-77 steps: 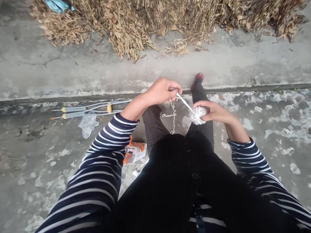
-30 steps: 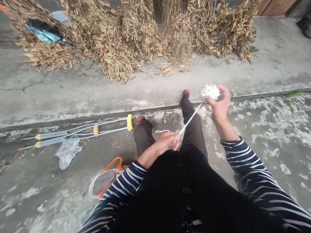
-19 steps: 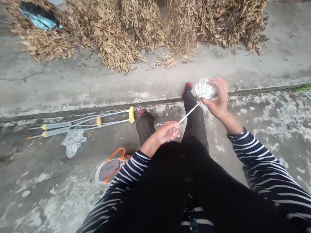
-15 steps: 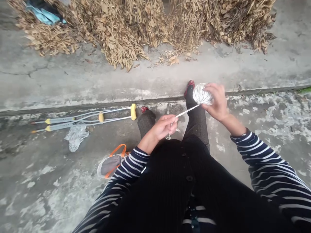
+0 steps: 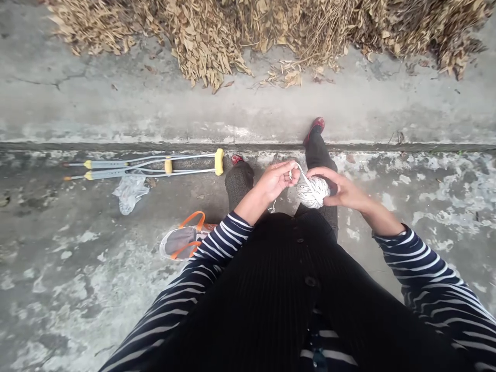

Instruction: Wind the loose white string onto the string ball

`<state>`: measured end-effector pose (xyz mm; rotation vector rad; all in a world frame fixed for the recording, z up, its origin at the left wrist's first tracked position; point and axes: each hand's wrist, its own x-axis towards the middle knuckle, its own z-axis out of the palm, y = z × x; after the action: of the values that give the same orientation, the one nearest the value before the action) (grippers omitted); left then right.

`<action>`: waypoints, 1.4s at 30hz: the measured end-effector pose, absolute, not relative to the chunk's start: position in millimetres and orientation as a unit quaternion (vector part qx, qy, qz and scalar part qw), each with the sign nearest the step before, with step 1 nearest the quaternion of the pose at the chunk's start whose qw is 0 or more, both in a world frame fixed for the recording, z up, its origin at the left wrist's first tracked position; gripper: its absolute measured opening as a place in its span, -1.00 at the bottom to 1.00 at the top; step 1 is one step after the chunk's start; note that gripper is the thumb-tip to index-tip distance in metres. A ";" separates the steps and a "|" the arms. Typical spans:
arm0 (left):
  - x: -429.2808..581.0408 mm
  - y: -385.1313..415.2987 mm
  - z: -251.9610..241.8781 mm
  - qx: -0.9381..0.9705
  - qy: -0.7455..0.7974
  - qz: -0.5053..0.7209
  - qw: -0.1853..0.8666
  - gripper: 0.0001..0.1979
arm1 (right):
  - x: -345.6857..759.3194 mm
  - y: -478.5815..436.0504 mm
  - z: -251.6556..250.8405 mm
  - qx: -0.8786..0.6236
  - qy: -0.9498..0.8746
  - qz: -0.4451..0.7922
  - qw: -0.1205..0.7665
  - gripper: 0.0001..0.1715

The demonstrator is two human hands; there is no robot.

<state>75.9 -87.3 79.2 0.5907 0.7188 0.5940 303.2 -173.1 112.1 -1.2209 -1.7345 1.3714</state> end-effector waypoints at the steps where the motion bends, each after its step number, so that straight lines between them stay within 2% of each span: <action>1: 74.4 -86.8 76.1 0.294 0.339 0.275 0.850 -0.71 | 302.4 -176.0 115.1 -0.458 -0.640 0.537 0.305 -0.17; 4: 65.3 -78.5 70.9 0.369 0.330 0.215 0.842 -0.68 | 304.3 -180.0 122.4 -0.441 -0.629 0.570 0.292 -0.18; 8: 52.6 -49.3 70.2 0.542 0.284 0.066 0.788 -0.62 | 309.2 -176.7 121.5 -0.422 -0.612 0.621 0.248 -0.34; 11: 51.3 -25.1 69.1 0.653 0.265 -0.006 0.710 -0.61 | 307.5 -174.4 112.9 -0.422 -0.521 0.683 0.291 -0.42; 13: 54.6 -16.8 67.5 0.715 0.293 0.041 0.633 -0.75 | 305.4 -174.5 107.6 -0.438 -0.440 0.710 0.332 -0.41; 15: 60.2 -18.9 66.1 0.740 0.334 0.148 0.564 -0.92 | 305.0 -174.6 105.1 -0.463 -0.378 0.715 0.362 -0.40; 16: 63.7 -23.9 65.6 0.733 0.342 0.198 0.553 -0.90 | 305.8 -174.4 105.0 -0.475 -0.359 0.712 0.372 -0.40; 18: 71.9 -39.4 64.8 0.692 0.321 0.245 0.599 -0.80 | 309.5 -172.8 106.3 -0.492 -0.335 0.707 0.381 -0.39; 20: 81.0 -56.9 64.1 0.634 0.270 0.234 0.685 -0.75 | 314.9 -170.4 107.8 -0.506 -0.325 0.705 0.375 -0.37; 24: 94.1 -74.6 63.9 0.537 0.249 0.234 0.771 -0.78 | 325.7 -167.0 104.7 -0.522 -0.347 0.692 0.358 -0.34; 28: 91.3 -64.5 73.8 0.568 0.248 0.212 0.756 -0.91 | 330.3 -167.8 99.3 -0.515 -0.363 0.690 0.356 -0.32; 32: 84.1 -44.6 92.9 0.636 0.236 0.206 0.705 -0.85 | 327.7 -165.7 104.5 -0.495 -0.362 0.704 0.358 -0.33; 35: 87.2 -30.6 100.7 0.662 0.233 0.212 0.680 -0.92 | 325.1 -162.0 114.0 -0.487 -0.385 0.694 0.365 -0.37; 39: 98.7 -22.3 96.0 0.661 0.221 0.190 0.691 -0.89 | 327.4 -158.1 129.1 -0.483 -0.385 0.691 0.376 -0.32; 42: 101.3 -28.0 89.4 0.620 0.225 0.187 0.728 -0.90 | 332.5 -155.0 141.7 -0.479 -0.380 0.663 0.432 -0.36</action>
<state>101.3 -28.0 89.4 1.3673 0.4965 0.4128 332.5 -155.0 141.7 -1.1935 -0.9468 1.6541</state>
